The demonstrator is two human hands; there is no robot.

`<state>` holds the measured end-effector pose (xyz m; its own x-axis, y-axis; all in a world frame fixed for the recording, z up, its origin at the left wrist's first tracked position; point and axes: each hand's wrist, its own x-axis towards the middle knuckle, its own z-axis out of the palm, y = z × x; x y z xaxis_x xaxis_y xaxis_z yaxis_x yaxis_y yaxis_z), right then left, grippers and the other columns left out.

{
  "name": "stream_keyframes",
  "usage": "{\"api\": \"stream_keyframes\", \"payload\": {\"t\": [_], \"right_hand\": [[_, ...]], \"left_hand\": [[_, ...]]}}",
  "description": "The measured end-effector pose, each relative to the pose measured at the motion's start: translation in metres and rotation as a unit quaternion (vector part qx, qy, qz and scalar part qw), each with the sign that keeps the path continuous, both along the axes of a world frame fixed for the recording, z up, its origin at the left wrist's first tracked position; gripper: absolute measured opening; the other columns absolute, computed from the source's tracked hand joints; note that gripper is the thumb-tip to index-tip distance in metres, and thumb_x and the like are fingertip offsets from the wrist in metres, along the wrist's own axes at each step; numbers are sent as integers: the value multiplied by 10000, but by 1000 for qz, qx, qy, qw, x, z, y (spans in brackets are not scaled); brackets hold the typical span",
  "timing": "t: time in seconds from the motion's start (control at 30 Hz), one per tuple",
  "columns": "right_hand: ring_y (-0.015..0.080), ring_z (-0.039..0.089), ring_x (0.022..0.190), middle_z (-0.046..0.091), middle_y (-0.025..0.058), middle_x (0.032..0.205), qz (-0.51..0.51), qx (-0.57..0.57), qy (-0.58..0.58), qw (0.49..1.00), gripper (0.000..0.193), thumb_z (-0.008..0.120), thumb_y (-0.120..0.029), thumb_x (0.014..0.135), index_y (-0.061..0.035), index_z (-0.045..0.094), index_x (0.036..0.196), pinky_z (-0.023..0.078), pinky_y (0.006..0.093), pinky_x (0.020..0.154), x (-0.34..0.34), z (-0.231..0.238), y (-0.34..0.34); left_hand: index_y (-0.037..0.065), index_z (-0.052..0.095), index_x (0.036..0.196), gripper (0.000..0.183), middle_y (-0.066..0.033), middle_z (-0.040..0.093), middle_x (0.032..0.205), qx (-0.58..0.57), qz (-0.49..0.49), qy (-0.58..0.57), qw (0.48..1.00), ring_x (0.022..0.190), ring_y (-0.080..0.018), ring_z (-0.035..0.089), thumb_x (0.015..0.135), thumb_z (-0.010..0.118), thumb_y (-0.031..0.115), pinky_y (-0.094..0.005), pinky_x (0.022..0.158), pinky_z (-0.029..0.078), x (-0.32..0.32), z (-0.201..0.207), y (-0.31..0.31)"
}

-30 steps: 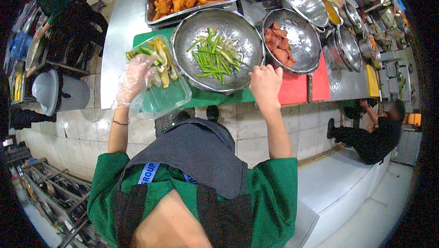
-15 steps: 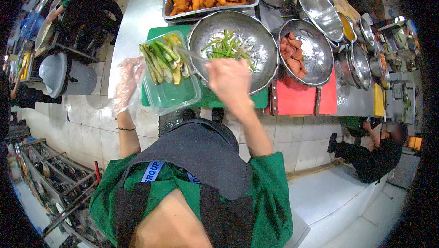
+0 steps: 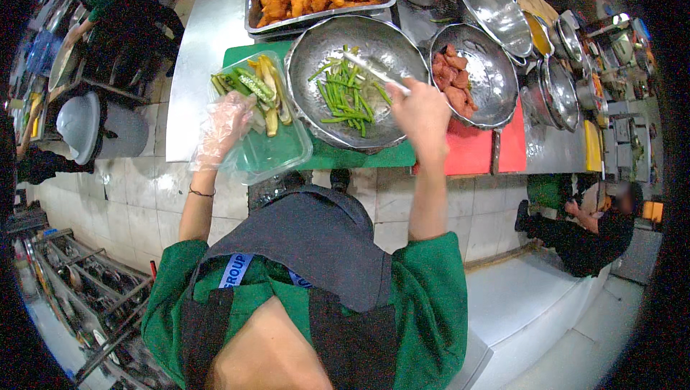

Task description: The person assembles a meal in a plastic container by placing green beans and sliced vegetables, pouring a yellow sauce, and adding chopped fried chicken. The container is then sealed with a lid and carried to a counter.

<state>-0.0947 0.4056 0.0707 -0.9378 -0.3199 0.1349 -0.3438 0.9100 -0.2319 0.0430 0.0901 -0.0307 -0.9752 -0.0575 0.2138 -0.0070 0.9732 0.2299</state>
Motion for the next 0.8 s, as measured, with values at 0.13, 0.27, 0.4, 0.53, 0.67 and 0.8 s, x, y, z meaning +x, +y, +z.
{"api": "stream_keyframes", "payload": {"t": [0.13,0.27,0.4,0.53,0.67,0.8], "right_hand": [[400,659,784,665,228,787,-31,35,-40,998,395,620,-442,814,-83,719,947,525,468,716,-38,-25,25],[373,661,736,664,203,755,28,4,24,999,382,640,-433,794,-65,714,864,530,463,673,-44,-52,8],[325,656,715,658,170,724,78,37,81,993,291,653,-354,786,-67,702,780,503,439,662,-38,-62,-12],[299,643,720,658,137,725,119,77,113,983,244,662,-301,775,-65,679,717,472,421,695,-35,-56,-17],[276,628,735,653,99,733,154,94,97,979,208,670,-276,766,-71,662,732,451,409,694,-31,-32,-8],[212,582,822,625,33,769,261,89,168,947,162,669,-248,766,-94,641,803,405,369,725,-37,-18,-19]], "left_hand": [[96,662,1033,237,-136,572,896,8,20,3,1000,849,-309,586,805,623,147,-425,747,479,-4,22,7],[64,667,989,185,-139,584,878,33,2,51,998,843,-319,577,823,634,140,-415,756,471,-10,39,16],[68,670,984,180,-118,601,885,45,10,54,997,838,-309,589,823,642,142,-408,747,476,-9,47,21],[63,678,980,180,-106,614,876,84,16,58,995,841,-304,601,820,652,144,-397,752,486,-4,48,20],[57,686,971,181,-104,634,910,102,64,53,991,867,-297,613,820,660,152,-380,767,492,11,47,16],[71,688,990,185,-119,616,935,126,74,50,988,874,-304,605,830,651,157,-387,770,494,25,47,7]]}}
